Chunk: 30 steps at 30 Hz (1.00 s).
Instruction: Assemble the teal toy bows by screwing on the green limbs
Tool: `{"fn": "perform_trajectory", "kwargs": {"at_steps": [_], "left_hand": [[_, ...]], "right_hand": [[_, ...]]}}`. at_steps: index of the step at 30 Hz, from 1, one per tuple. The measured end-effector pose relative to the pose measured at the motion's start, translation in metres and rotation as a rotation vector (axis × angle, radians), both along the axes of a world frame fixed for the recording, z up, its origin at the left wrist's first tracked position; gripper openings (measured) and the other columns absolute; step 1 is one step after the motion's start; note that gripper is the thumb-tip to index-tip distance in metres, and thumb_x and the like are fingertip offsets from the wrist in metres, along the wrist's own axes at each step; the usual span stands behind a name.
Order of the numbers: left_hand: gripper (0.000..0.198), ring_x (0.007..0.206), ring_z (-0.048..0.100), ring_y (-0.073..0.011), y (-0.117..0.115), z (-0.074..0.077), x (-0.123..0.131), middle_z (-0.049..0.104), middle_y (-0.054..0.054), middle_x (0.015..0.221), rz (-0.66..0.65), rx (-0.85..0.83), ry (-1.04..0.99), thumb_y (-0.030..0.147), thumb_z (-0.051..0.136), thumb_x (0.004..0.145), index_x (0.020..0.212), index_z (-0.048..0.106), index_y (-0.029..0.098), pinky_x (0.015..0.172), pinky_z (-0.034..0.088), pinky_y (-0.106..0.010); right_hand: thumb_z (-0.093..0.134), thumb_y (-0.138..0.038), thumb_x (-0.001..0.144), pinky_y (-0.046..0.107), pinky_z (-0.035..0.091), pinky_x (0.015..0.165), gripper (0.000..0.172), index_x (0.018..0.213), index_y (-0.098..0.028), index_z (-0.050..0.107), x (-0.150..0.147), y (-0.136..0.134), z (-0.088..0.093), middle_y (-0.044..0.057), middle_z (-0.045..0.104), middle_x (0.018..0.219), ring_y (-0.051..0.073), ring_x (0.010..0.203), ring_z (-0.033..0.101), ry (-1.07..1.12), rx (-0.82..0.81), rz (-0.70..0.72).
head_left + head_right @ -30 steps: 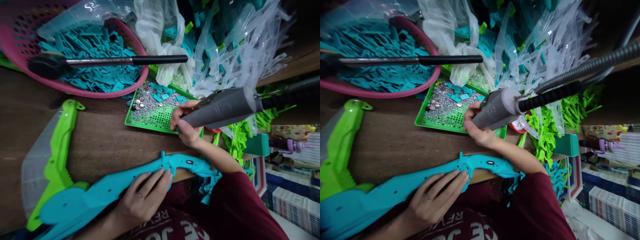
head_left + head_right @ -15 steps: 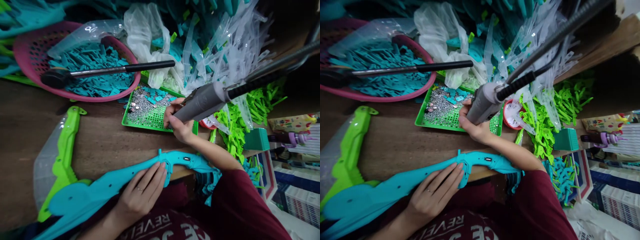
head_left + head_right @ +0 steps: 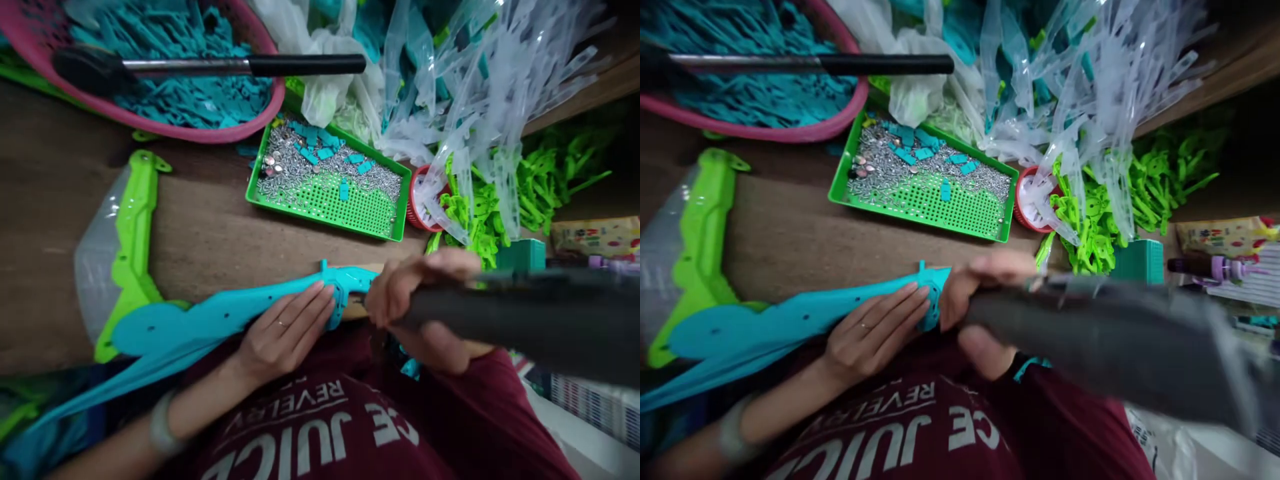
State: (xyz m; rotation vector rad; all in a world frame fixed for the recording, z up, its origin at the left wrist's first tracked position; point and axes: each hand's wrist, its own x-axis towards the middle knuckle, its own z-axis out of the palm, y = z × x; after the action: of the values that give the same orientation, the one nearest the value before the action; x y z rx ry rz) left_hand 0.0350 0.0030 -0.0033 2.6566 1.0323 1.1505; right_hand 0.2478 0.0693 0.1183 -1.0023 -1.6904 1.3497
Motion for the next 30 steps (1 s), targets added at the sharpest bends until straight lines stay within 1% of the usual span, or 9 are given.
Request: {"fn": "perform_trajectory", "kwargs": {"at_steps": [2,5,8,10,17,21,25,27,30], "left_hand": [[0.033,0.126,0.061,-0.0296,0.002,0.001,-0.001,0.070,-0.017,0.127,-0.019,-0.002,-0.005,0.011,0.059,0.094,0.126,0.062,0.003,0.099,0.050,-0.040],[0.034,0.125,0.062,-0.0320,0.005,0.004,-0.001,0.070,-0.020,0.125,-0.040,0.016,0.006,0.010,0.063,0.092,0.125,0.062,0.001,0.096,0.052,-0.040],[0.032,0.125,0.062,-0.0321,0.006,0.005,-0.001,0.070,-0.021,0.123,-0.041,0.044,0.003,0.009,0.061,0.092,0.123,0.062,0.002,0.095,0.053,-0.041],[0.030,0.126,0.061,-0.0317,0.005,0.004,-0.001,0.070,-0.020,0.124,-0.037,0.065,0.010,0.009,0.056,0.095,0.124,0.061,0.003,0.096,0.053,-0.040],[0.030,0.126,0.061,-0.0324,0.002,-0.001,0.000,0.069,-0.021,0.125,-0.034,0.074,0.000,0.009,0.049,0.098,0.125,0.059,0.002,0.093,0.055,-0.042],[0.028,0.124,0.063,-0.0319,0.003,0.000,0.003,0.069,-0.020,0.125,-0.033,0.078,0.001,0.008,0.048,0.098,0.123,0.060,0.002,0.093,0.054,-0.042],[0.029,0.122,0.064,-0.0305,0.000,0.007,-0.004,0.070,-0.018,0.125,0.005,0.071,0.051,0.006,0.054,0.095,0.123,0.060,0.001,0.096,0.052,-0.042],[0.033,0.124,0.063,-0.0307,-0.003,0.018,-0.015,0.067,-0.017,0.131,0.018,0.033,0.145,0.012,0.056,0.096,0.128,0.059,0.003,0.099,0.050,-0.043],[0.039,0.131,0.057,-0.0314,0.007,0.045,-0.026,0.060,-0.016,0.141,-0.071,-0.074,0.244,0.032,0.048,0.102,0.130,0.060,0.007,0.105,0.047,-0.046]], "right_hand": [[0.076,-0.049,0.077,0.031,0.054,0.064,0.056,0.120,-0.029,0.048,-0.005,-0.013,-0.007,-0.003,0.060,0.078,0.014,0.069,0.062,-0.015,0.018,0.036],[0.072,-0.051,0.079,0.031,0.054,0.063,0.057,0.124,-0.029,0.045,-0.024,-0.029,-0.034,-0.004,0.058,0.075,0.013,0.064,0.060,-0.017,0.102,0.042],[0.059,-0.044,0.089,0.026,0.050,0.054,0.044,0.126,-0.031,0.039,-0.042,-0.042,-0.058,-0.008,0.052,0.068,0.010,0.051,0.052,0.148,0.291,-0.109],[0.055,-0.036,0.090,0.023,0.048,0.049,0.032,0.118,-0.030,0.042,-0.048,-0.046,-0.065,-0.008,0.050,0.066,0.009,0.049,0.051,0.219,0.372,-0.116],[0.058,-0.042,0.093,0.024,0.055,0.062,0.025,0.106,-0.024,0.046,-0.034,-0.035,-0.076,-0.005,0.060,0.071,0.009,0.060,0.061,0.126,0.412,0.294],[0.057,-0.047,0.093,0.024,0.055,0.062,0.026,0.101,-0.024,0.048,-0.035,-0.031,-0.086,-0.004,0.061,0.071,0.008,0.058,0.061,0.194,0.428,0.404],[0.057,-0.046,0.093,0.020,0.050,0.051,0.035,0.121,-0.026,0.050,-0.032,-0.015,-0.058,-0.008,0.055,0.062,0.007,0.049,0.056,0.328,0.280,0.330],[0.061,-0.046,0.089,0.020,0.048,0.045,0.044,0.127,-0.028,0.048,-0.019,0.002,-0.032,-0.010,0.050,0.059,0.008,0.046,0.054,0.390,0.247,0.187],[0.065,-0.046,0.084,0.020,0.042,0.039,0.037,0.116,-0.030,0.054,0.009,0.034,-0.001,-0.010,0.045,0.058,0.008,0.042,0.047,0.432,0.330,-0.138]]}}
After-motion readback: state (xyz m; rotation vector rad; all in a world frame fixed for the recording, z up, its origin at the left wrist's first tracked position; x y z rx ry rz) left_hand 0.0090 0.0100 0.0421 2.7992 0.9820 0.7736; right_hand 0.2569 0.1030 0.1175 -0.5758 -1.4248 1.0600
